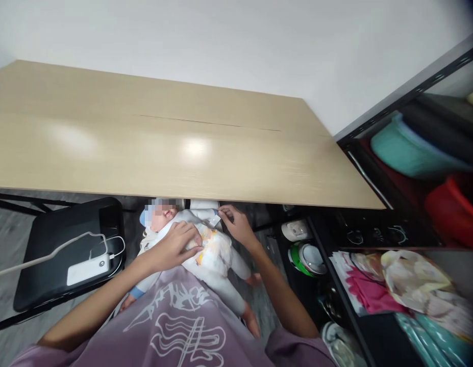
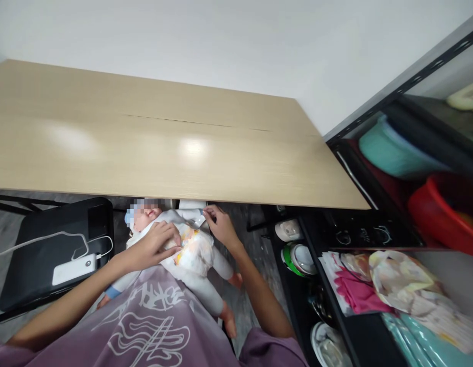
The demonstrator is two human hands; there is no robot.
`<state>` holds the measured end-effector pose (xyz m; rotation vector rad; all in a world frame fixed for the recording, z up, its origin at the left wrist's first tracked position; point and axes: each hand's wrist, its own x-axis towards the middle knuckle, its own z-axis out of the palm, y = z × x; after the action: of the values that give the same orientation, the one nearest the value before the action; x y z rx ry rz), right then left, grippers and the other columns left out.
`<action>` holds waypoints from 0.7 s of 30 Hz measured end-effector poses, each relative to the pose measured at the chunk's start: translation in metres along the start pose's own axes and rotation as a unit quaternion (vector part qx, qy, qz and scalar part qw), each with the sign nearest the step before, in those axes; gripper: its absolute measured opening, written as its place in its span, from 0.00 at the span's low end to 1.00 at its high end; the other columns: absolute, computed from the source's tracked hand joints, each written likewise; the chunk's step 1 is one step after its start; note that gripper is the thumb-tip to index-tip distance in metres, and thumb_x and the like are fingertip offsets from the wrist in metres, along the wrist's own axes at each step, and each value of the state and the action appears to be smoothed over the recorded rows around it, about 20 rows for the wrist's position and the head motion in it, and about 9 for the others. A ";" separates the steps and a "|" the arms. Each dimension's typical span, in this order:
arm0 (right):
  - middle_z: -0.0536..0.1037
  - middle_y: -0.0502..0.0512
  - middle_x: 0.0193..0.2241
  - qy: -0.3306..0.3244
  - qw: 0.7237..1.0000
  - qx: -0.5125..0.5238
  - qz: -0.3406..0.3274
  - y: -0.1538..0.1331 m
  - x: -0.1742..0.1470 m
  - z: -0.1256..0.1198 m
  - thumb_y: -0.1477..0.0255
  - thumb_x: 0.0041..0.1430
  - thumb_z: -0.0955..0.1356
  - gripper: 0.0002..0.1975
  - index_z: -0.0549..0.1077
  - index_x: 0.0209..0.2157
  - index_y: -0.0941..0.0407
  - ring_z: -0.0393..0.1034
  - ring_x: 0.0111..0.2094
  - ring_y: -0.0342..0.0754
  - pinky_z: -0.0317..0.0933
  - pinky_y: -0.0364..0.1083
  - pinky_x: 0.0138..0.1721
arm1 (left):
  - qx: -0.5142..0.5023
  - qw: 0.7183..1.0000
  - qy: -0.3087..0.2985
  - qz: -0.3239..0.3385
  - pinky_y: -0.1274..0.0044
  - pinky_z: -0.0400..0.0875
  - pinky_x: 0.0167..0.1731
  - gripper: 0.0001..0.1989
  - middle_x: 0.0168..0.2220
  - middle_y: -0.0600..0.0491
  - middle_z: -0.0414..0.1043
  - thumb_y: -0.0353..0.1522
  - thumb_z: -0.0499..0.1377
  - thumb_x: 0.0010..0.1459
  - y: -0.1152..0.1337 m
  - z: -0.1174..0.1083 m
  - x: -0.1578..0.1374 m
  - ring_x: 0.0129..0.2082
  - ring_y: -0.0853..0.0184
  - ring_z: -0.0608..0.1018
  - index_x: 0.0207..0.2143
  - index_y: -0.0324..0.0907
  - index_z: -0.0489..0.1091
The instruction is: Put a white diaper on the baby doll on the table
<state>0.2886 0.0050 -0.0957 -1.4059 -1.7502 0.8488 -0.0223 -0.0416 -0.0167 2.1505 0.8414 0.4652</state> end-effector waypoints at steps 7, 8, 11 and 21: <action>0.83 0.60 0.60 -0.186 0.968 0.009 -0.167 -0.073 -0.009 0.012 0.62 0.84 0.68 0.15 0.78 0.64 0.50 0.76 0.64 0.58 0.69 0.58 0.69 | -0.057 0.997 -0.010 -0.046 0.66 0.67 0.58 0.16 0.48 0.49 0.77 0.47 0.60 0.83 0.007 -0.011 -0.017 0.51 0.57 0.74 0.51 0.45 0.76; 0.83 0.61 0.59 -0.207 0.961 -0.005 -0.184 -0.078 -0.011 0.012 0.62 0.84 0.68 0.15 0.77 0.64 0.51 0.76 0.64 0.58 0.69 0.59 0.68 | -0.065 0.996 -0.017 -0.053 0.66 0.67 0.58 0.16 0.47 0.49 0.78 0.48 0.61 0.82 0.007 -0.015 -0.023 0.51 0.57 0.74 0.51 0.45 0.77; 0.85 0.61 0.53 -0.200 0.960 -0.033 -0.190 -0.079 -0.021 0.003 0.60 0.85 0.67 0.14 0.80 0.59 0.53 0.77 0.56 0.58 0.70 0.57 0.61 | -0.120 0.991 -0.034 -0.058 0.67 0.69 0.57 0.14 0.48 0.50 0.80 0.46 0.63 0.81 0.010 -0.025 -0.049 0.51 0.58 0.76 0.51 0.46 0.79; 0.73 0.53 0.22 -0.219 0.963 0.069 0.143 -0.052 -0.110 -0.067 0.34 0.80 0.46 0.52 0.86 0.37 0.55 0.68 0.26 0.50 0.58 0.49 0.33 | -0.209 0.962 -0.176 0.000 0.73 0.74 0.44 0.13 0.40 0.51 0.82 0.45 0.68 0.77 0.008 -0.037 -0.076 0.43 0.62 0.80 0.51 0.47 0.83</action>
<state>0.3352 -0.1089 -0.0320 -1.4770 -1.7768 1.5062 -0.0943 -0.0790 0.0091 1.7671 0.4894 0.2227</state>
